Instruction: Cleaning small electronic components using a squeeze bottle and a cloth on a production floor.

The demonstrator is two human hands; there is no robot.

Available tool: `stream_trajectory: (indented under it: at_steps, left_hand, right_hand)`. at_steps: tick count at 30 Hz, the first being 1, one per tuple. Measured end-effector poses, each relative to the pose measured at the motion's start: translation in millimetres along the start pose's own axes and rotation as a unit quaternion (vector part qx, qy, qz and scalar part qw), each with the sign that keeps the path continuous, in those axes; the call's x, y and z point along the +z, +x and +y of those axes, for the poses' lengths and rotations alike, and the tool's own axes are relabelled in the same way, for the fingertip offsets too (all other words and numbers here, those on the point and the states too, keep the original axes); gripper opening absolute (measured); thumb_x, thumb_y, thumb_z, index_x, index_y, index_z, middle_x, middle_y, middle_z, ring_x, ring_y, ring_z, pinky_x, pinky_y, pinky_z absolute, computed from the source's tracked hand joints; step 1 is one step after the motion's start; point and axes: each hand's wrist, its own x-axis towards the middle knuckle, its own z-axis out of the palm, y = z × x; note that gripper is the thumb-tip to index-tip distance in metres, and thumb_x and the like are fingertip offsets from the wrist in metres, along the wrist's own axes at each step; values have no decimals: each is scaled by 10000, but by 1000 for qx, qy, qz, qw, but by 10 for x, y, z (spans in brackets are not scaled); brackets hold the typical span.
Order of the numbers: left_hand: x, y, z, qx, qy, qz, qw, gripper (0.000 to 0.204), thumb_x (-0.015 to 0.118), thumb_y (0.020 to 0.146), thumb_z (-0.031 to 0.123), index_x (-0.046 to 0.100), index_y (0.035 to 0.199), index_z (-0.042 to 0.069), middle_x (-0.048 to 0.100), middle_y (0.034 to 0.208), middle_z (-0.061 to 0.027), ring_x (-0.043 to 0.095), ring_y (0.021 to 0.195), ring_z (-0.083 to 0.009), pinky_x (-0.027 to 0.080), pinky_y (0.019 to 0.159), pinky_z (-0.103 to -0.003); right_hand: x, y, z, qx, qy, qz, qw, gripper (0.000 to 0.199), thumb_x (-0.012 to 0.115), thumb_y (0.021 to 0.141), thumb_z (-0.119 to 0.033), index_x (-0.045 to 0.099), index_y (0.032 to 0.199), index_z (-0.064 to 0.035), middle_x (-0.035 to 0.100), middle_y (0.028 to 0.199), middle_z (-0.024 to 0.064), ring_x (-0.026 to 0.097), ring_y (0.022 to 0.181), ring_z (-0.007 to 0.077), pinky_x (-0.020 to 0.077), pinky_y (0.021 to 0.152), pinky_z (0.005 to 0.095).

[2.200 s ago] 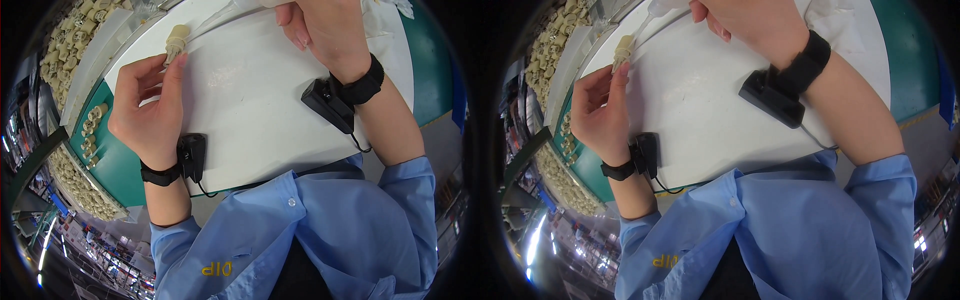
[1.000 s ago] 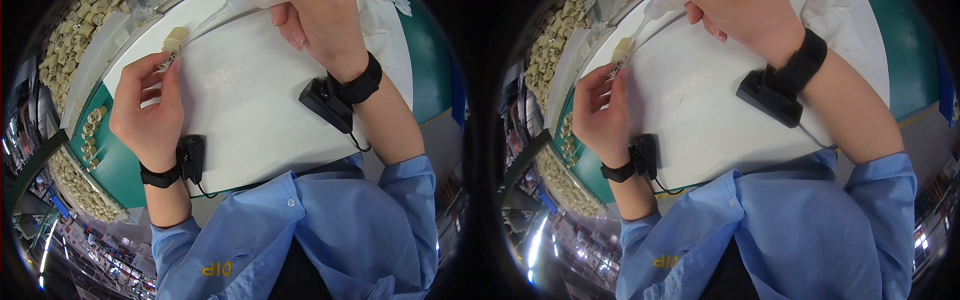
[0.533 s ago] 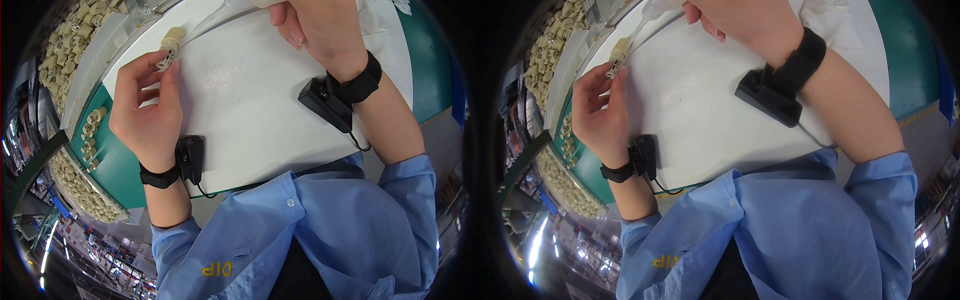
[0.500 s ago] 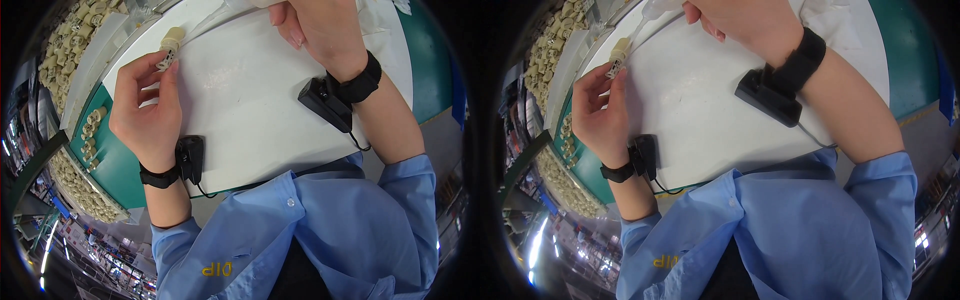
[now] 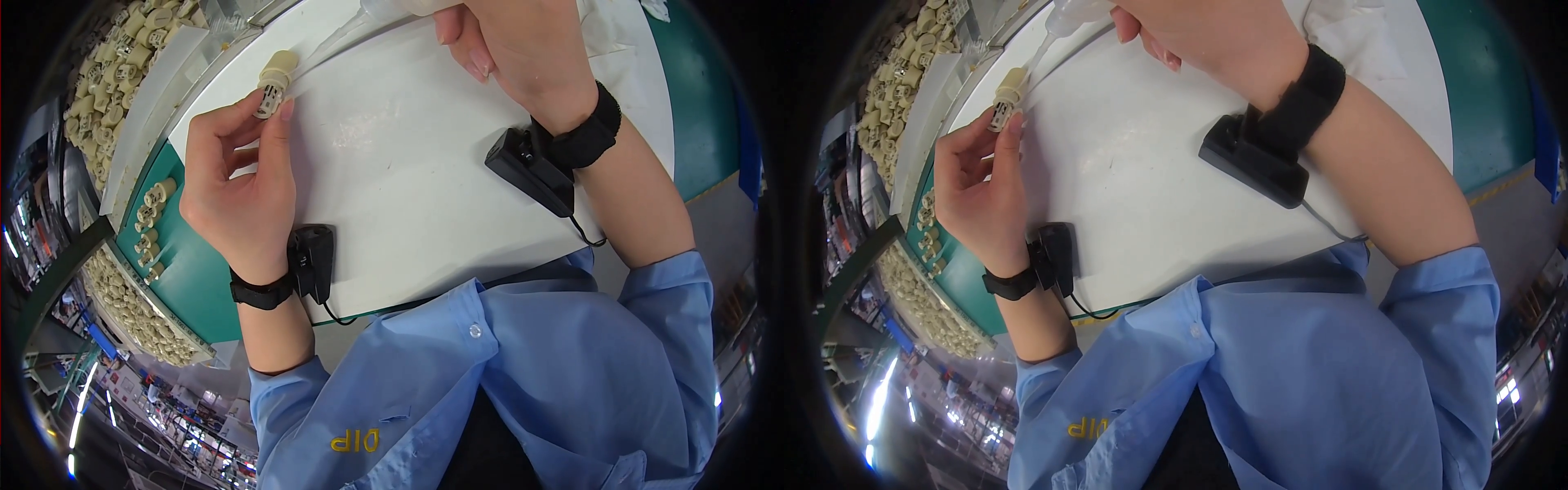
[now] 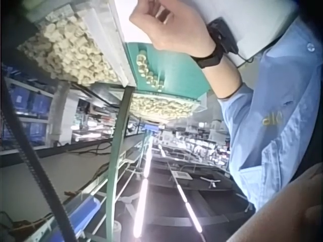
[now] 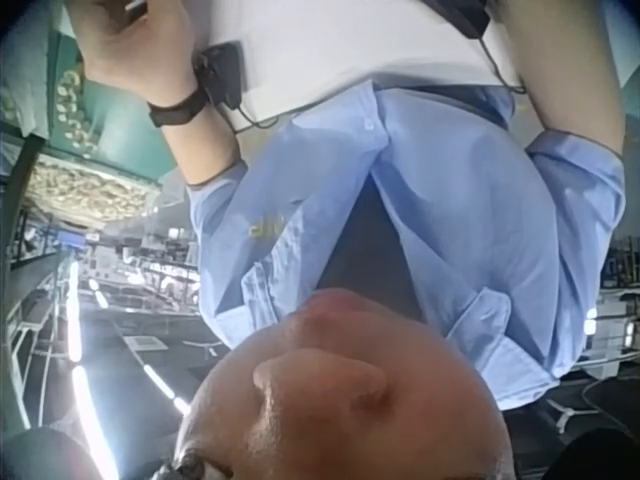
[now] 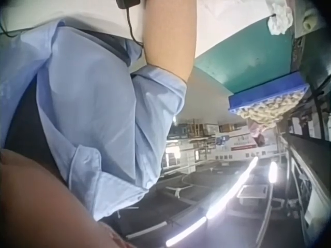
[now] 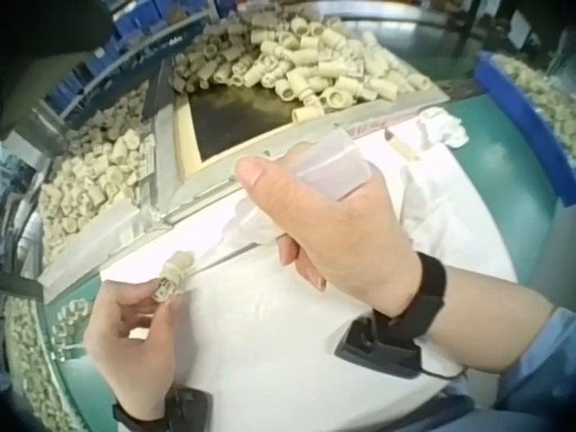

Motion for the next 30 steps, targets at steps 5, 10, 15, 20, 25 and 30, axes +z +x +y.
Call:
stream_trajectory:
  at_steps: [5, 10, 15, 20, 25, 30]
  left_hand:
    - [-3, -12, -21, -16, -25, -5, 1000, 188, 836, 851, 41, 708, 984, 5, 747, 868, -64, 736, 777, -108, 597, 637, -232]
    - [0, -6, -10, -13, -22, -5, 1000, 190, 839, 852, 47, 707, 983, 6, 748, 857, -63, 735, 766, -108, 597, 645, -232]
    - [-1, -8, -13, -18, -23, -2, 1000, 198, 845, 850, 58, 708, 983, 7, 747, 844, -61, 734, 755, -107, 594, 642, -230]
    - [-1, -17, -34, -21, -30, 2, 999, 205, 850, 850, 69, 707, 982, 6, 747, 840, -59, 730, 753, -100, 587, 645, -224]
    - [13, -18, -39, -41, -41, 11, 998, 211, 856, 849, 79, 707, 979, 5, 748, 832, -54, 725, 745, -91, 577, 657, -216]
    - [3, -24, -34, -50, -39, 19, 998, 214, 854, 853, 81, 710, 991, 2, 751, 826, -51, 720, 739, -87, 569, 654, -211]
  right_hand:
    - [15, 3, -21, 5, -10, 6, 1000, 312, 737, 965, -305, 652, 811, -47, 579, 564, 34, 451, 355, 75, 317, 315, 237]
    - [-1, -3, -5, -2, 5, 6, 1000, 317, 737, 965, -310, 649, 810, -47, 577, 563, 34, 451, 353, 76, 316, 314, 238]
    - [3, -2, -5, -11, 0, 8, 1000, 333, 739, 962, -320, 641, 800, -47, 574, 560, 31, 454, 354, 77, 315, 314, 238]
    - [9, -5, -9, -11, -12, 3, 1000, 336, 736, 964, -324, 638, 795, -51, 571, 556, 28, 459, 360, 75, 317, 319, 235]
    - [10, -12, -11, -8, -19, 1, 1000, 328, 734, 965, -318, 642, 793, -55, 571, 555, 28, 456, 362, 74, 322, 325, 234]
    - [0, 6, -9, -14, 6, -3, 1000, 331, 731, 967, -315, 642, 780, -56, 575, 555, 32, 442, 348, 80, 324, 323, 239]
